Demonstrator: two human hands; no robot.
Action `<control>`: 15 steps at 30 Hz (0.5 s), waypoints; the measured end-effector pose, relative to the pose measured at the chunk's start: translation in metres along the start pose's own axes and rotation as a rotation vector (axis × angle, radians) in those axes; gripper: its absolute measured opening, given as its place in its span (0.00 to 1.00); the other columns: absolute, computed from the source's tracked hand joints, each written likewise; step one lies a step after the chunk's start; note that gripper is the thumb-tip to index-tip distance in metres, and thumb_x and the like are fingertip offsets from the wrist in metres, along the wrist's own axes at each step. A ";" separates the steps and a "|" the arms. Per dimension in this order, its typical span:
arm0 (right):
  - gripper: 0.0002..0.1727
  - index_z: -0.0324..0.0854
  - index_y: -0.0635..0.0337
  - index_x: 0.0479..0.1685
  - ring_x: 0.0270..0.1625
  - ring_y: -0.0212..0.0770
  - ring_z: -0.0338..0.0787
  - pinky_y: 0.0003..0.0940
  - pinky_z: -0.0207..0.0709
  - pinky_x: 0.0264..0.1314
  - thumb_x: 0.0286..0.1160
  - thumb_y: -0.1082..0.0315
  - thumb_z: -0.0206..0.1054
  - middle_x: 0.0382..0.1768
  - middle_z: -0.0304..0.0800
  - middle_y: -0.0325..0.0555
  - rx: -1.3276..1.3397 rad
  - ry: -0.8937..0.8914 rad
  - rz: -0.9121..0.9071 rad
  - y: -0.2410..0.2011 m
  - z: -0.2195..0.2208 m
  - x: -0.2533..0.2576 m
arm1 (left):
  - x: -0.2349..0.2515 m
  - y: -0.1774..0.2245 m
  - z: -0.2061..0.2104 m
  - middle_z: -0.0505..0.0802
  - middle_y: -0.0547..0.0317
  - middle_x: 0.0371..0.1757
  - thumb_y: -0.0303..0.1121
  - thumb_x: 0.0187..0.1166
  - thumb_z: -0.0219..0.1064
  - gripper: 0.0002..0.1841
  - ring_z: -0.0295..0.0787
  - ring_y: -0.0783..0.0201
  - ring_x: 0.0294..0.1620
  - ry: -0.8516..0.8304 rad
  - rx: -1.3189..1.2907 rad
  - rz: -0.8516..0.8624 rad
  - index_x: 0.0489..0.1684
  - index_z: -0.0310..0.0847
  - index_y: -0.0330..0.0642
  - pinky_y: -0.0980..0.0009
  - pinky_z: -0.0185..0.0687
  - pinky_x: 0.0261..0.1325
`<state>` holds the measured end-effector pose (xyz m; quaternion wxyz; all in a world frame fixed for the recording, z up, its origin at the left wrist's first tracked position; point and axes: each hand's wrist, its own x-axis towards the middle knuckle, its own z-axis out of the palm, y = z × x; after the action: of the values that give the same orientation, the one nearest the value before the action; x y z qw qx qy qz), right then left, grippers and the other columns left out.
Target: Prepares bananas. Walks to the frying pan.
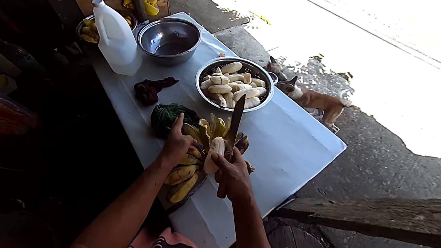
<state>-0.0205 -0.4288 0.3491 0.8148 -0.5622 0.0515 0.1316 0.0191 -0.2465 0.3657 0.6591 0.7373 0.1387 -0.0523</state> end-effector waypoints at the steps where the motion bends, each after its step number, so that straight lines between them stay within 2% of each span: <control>1: 0.25 0.72 0.61 0.67 0.15 0.33 0.76 0.26 0.77 0.19 0.75 0.64 0.74 0.25 0.81 0.47 0.001 0.017 0.004 -0.012 0.000 0.011 | 0.006 0.005 0.003 0.63 0.35 0.88 0.16 0.79 0.57 0.45 0.95 0.48 0.43 0.079 -0.082 -0.101 0.98 0.36 0.50 0.57 0.95 0.44; 2: 0.20 0.74 0.60 0.64 0.16 0.33 0.77 0.27 0.78 0.20 0.80 0.62 0.70 0.25 0.81 0.46 -0.002 0.039 -0.007 -0.025 0.000 0.027 | 0.013 0.009 0.006 0.73 0.32 0.78 0.19 0.83 0.58 0.42 0.94 0.47 0.40 0.129 -0.145 -0.201 0.96 0.37 0.48 0.57 0.94 0.40; 3: 0.17 0.74 0.60 0.62 0.18 0.34 0.79 0.28 0.78 0.19 0.86 0.58 0.64 0.26 0.82 0.46 -0.002 0.070 -0.038 -0.037 0.001 0.045 | 0.018 0.012 0.010 0.81 0.31 0.66 0.23 0.85 0.59 0.37 0.93 0.47 0.37 0.151 -0.173 -0.284 0.93 0.43 0.44 0.57 0.93 0.36; 4: 0.18 0.73 0.58 0.63 0.21 0.36 0.84 0.28 0.79 0.20 0.92 0.52 0.56 0.31 0.86 0.47 -0.008 0.095 -0.058 -0.052 0.001 0.060 | 0.023 0.014 0.014 0.85 0.33 0.56 0.25 0.84 0.61 0.32 0.92 0.50 0.34 0.158 -0.174 -0.329 0.87 0.52 0.40 0.59 0.91 0.33; 6: 0.25 0.67 0.52 0.70 0.27 0.39 0.93 0.26 0.78 0.18 0.95 0.43 0.41 0.48 0.95 0.49 -0.026 0.128 -0.038 -0.076 0.003 0.074 | 0.024 0.011 0.022 0.87 0.38 0.47 0.25 0.82 0.64 0.26 0.90 0.54 0.30 0.144 -0.151 -0.329 0.80 0.63 0.36 0.62 0.89 0.31; 7: 0.26 0.66 0.49 0.74 0.27 0.39 0.92 0.25 0.76 0.17 0.95 0.42 0.38 0.52 0.96 0.49 -0.031 0.125 -0.034 -0.078 0.005 0.072 | 0.021 0.008 0.027 0.88 0.37 0.47 0.23 0.81 0.65 0.26 0.90 0.53 0.28 0.134 -0.127 -0.295 0.79 0.67 0.37 0.62 0.90 0.30; 8: 0.25 0.65 0.47 0.74 0.23 0.37 0.89 0.24 0.72 0.16 0.95 0.43 0.37 0.51 0.96 0.47 -0.046 0.113 -0.037 -0.074 0.006 0.067 | 0.017 0.003 0.032 0.88 0.36 0.51 0.22 0.81 0.66 0.30 0.92 0.52 0.29 0.104 -0.107 -0.256 0.84 0.63 0.41 0.60 0.92 0.30; 10: 0.24 0.63 0.44 0.81 0.19 0.35 0.82 0.25 0.72 0.17 0.96 0.47 0.39 0.42 0.94 0.46 -0.102 0.068 -0.052 -0.054 0.002 0.054 | 0.016 -0.007 0.041 0.86 0.34 0.56 0.19 0.80 0.66 0.41 0.93 0.50 0.28 0.038 -0.099 -0.189 0.93 0.49 0.52 0.59 0.94 0.31; 11: 0.24 0.62 0.44 0.84 0.19 0.35 0.81 0.27 0.74 0.19 0.97 0.50 0.40 0.38 0.92 0.47 -0.147 0.052 -0.053 -0.042 -0.003 0.048 | 0.018 -0.012 0.044 0.87 0.34 0.55 0.19 0.80 0.67 0.41 0.92 0.51 0.26 0.030 -0.088 -0.155 0.93 0.50 0.53 0.60 0.93 0.30; 13: 0.25 0.62 0.43 0.88 0.24 0.38 0.84 0.31 0.79 0.25 0.96 0.55 0.45 0.34 0.89 0.46 -0.325 0.048 -0.062 -0.017 -0.017 0.034 | 0.028 -0.017 0.043 0.87 0.36 0.53 0.19 0.76 0.71 0.38 0.89 0.54 0.24 0.018 -0.066 -0.088 0.88 0.59 0.48 0.61 0.91 0.27; 15: 0.27 0.62 0.40 0.90 0.32 0.41 0.88 0.39 0.85 0.37 0.94 0.55 0.49 0.36 0.88 0.46 -0.681 0.044 -0.102 0.002 -0.032 0.022 | 0.039 -0.017 0.036 0.87 0.37 0.56 0.19 0.74 0.74 0.40 0.87 0.56 0.22 -0.027 -0.022 -0.026 0.89 0.60 0.45 0.62 0.89 0.26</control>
<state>0.0027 -0.4547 0.3308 0.5847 -0.8065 -0.0059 0.0882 0.0557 -0.2752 0.3344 0.6681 0.7275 0.1401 -0.0692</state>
